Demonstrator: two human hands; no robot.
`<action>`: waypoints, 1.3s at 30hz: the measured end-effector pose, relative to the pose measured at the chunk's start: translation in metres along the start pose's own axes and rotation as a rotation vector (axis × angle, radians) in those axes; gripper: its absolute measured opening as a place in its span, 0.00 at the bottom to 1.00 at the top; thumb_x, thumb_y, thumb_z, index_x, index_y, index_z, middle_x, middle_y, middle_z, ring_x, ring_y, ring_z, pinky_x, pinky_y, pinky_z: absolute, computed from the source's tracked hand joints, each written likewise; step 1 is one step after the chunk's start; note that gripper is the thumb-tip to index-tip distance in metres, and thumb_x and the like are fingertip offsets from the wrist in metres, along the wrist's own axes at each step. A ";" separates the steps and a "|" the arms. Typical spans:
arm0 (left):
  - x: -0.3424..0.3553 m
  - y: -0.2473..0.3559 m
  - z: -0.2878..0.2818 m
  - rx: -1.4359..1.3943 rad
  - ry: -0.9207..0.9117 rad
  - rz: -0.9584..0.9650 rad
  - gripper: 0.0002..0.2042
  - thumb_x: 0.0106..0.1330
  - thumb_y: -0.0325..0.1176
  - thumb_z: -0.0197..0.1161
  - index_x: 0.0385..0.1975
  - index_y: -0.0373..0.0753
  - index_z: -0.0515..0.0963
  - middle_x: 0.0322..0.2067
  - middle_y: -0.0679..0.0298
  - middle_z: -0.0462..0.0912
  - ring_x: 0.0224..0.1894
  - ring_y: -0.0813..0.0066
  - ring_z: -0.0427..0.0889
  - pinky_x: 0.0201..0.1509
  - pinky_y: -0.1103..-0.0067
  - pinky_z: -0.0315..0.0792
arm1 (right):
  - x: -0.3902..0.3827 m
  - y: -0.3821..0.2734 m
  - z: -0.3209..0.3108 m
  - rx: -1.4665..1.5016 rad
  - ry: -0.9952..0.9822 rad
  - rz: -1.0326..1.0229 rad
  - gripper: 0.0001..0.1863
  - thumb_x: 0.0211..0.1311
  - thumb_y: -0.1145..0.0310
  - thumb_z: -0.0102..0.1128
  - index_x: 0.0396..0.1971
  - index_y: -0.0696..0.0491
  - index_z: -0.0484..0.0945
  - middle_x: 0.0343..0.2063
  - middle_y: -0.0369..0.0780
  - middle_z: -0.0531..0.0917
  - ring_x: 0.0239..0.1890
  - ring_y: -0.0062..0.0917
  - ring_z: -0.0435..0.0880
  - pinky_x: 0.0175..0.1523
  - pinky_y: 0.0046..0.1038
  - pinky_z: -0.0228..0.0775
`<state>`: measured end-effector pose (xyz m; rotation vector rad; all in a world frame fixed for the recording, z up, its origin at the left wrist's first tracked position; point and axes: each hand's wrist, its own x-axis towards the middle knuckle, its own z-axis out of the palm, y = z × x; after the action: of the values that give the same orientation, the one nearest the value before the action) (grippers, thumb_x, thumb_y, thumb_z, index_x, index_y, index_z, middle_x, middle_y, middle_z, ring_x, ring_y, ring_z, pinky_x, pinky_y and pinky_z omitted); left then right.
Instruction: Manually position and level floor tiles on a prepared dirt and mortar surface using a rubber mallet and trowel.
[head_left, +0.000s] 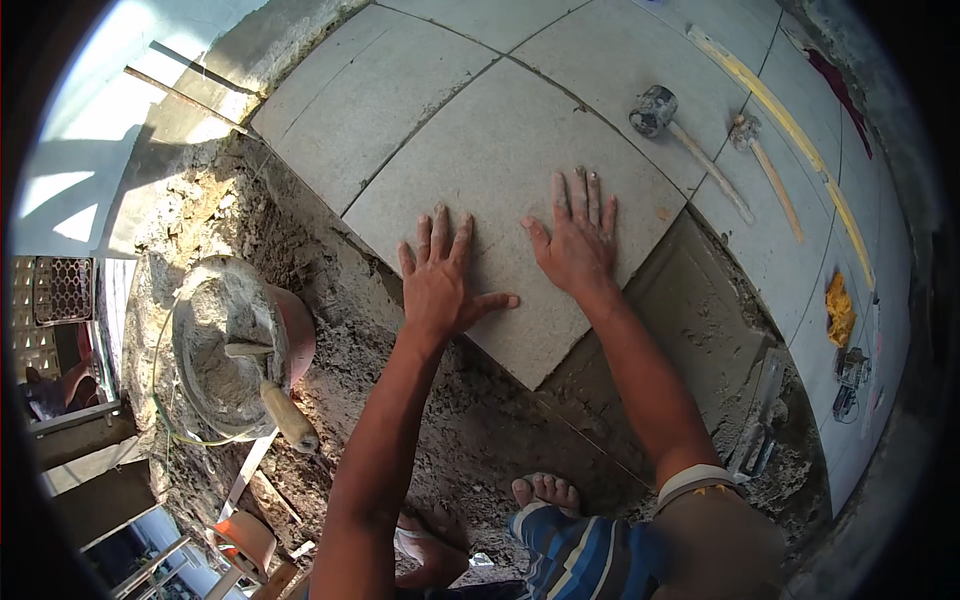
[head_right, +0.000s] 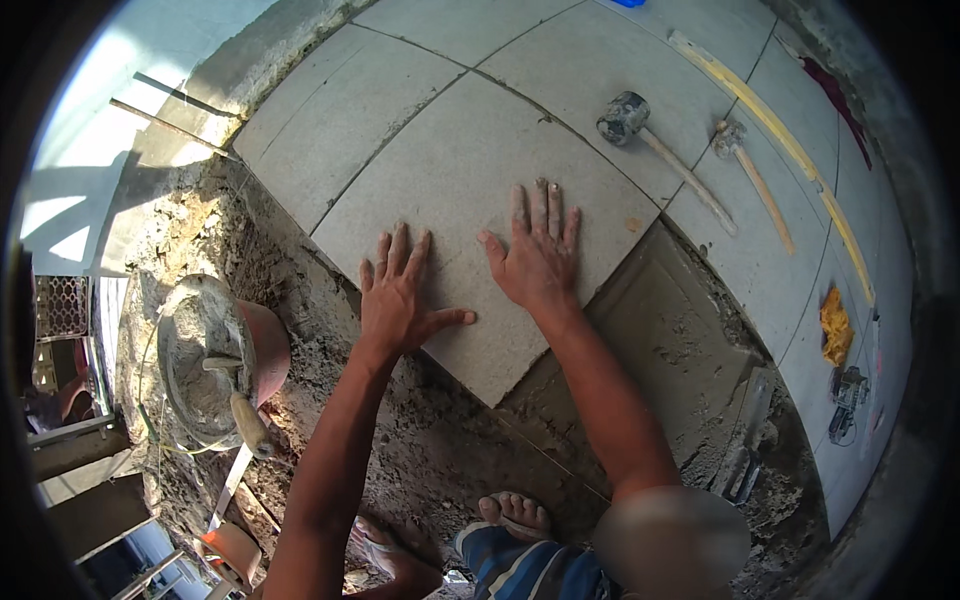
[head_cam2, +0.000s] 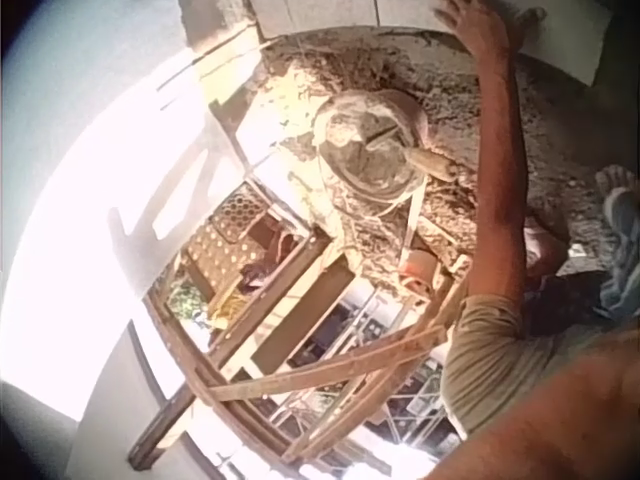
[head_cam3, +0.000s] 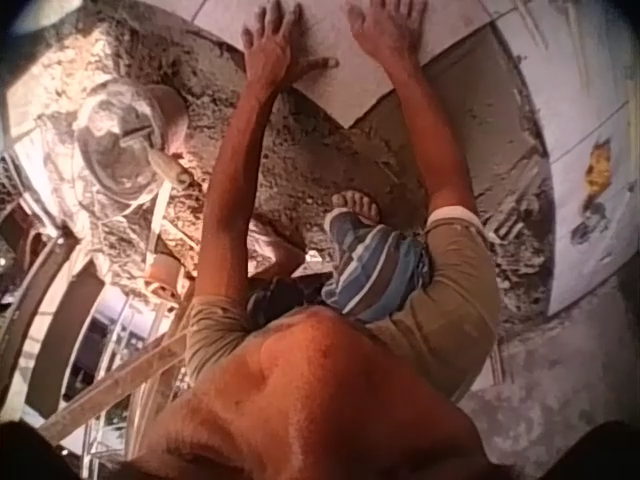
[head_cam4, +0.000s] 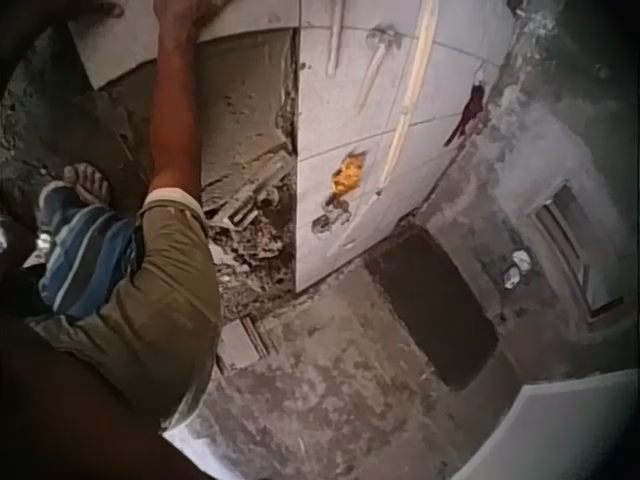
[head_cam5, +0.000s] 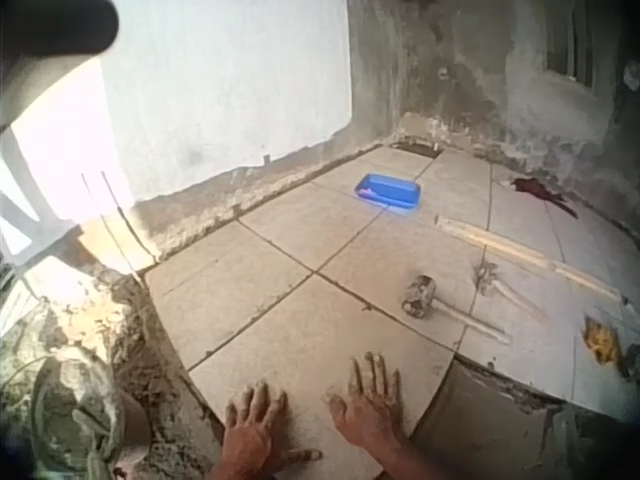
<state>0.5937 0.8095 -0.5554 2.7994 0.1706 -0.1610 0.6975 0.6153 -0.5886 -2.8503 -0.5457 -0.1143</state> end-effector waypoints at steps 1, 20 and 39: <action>0.001 -0.001 0.000 0.007 -0.003 -0.001 0.69 0.38 0.80 0.72 0.82 0.46 0.54 0.82 0.47 0.47 0.84 0.45 0.43 0.82 0.42 0.40 | 0.001 0.002 0.004 0.016 0.080 -0.036 0.42 0.79 0.42 0.47 0.79 0.57 0.56 0.79 0.57 0.56 0.83 0.51 0.47 0.82 0.61 0.33; -0.090 -0.057 -0.042 -0.695 0.264 0.108 0.42 0.55 0.22 0.55 0.77 0.36 0.63 0.74 0.48 0.69 0.79 0.51 0.63 0.83 0.63 0.54 | -0.066 -0.050 -0.029 0.432 -0.497 -0.634 0.37 0.82 0.43 0.39 0.77 0.56 0.63 0.78 0.46 0.65 0.83 0.42 0.54 0.83 0.58 0.30; -0.119 -0.044 -0.014 -0.103 0.227 -0.069 0.46 0.64 0.59 0.71 0.77 0.42 0.62 0.78 0.51 0.62 0.82 0.45 0.54 0.82 0.47 0.49 | -0.042 -0.034 -0.023 0.491 0.120 -0.210 0.33 0.82 0.49 0.45 0.74 0.57 0.68 0.73 0.50 0.72 0.79 0.50 0.60 0.81 0.57 0.42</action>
<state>0.4715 0.8433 -0.5408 2.7047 0.3203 0.1467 0.6451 0.6255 -0.5643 -2.2918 -0.7307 -0.1608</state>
